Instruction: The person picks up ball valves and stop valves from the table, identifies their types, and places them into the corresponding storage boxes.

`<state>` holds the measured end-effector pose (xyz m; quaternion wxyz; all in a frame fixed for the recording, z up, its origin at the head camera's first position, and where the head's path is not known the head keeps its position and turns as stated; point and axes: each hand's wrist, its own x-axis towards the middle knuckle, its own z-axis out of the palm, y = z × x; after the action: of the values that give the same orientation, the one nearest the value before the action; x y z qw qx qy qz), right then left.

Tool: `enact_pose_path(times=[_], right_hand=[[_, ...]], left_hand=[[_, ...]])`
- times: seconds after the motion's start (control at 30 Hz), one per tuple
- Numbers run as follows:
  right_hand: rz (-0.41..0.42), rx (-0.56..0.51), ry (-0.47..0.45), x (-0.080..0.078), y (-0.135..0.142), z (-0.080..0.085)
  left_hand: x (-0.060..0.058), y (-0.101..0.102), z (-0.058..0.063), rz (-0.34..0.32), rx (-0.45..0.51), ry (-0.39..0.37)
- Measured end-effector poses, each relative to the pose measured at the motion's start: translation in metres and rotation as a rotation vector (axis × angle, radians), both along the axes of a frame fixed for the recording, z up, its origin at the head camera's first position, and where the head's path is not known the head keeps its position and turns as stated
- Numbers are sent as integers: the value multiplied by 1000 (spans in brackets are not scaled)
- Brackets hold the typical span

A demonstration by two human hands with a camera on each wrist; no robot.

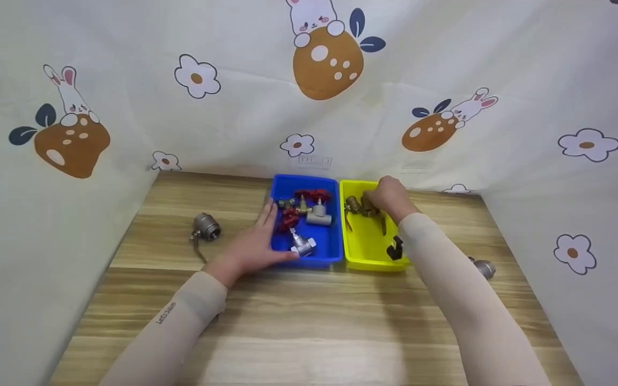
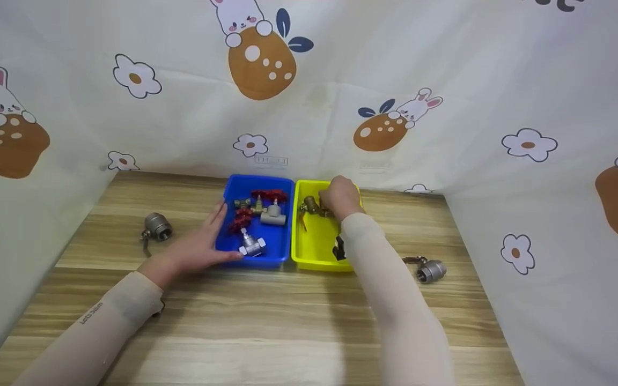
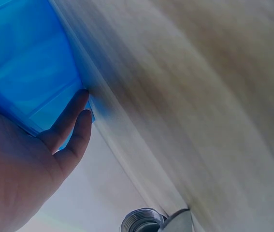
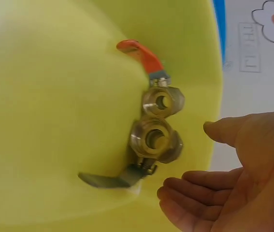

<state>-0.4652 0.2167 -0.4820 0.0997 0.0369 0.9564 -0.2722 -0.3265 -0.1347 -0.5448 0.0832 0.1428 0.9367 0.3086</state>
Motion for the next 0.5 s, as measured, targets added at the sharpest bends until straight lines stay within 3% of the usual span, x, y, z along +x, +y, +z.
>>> enact_pose_path(times=[0.2, 0.5], right_hand=[[41, 33, 8, 6, 7, 11], [148, 19, 149, 29, 31, 25]], left_hand=[[0, 0, 1, -7, -5, 4], [-1, 1, 0, -10, -2, 10]])
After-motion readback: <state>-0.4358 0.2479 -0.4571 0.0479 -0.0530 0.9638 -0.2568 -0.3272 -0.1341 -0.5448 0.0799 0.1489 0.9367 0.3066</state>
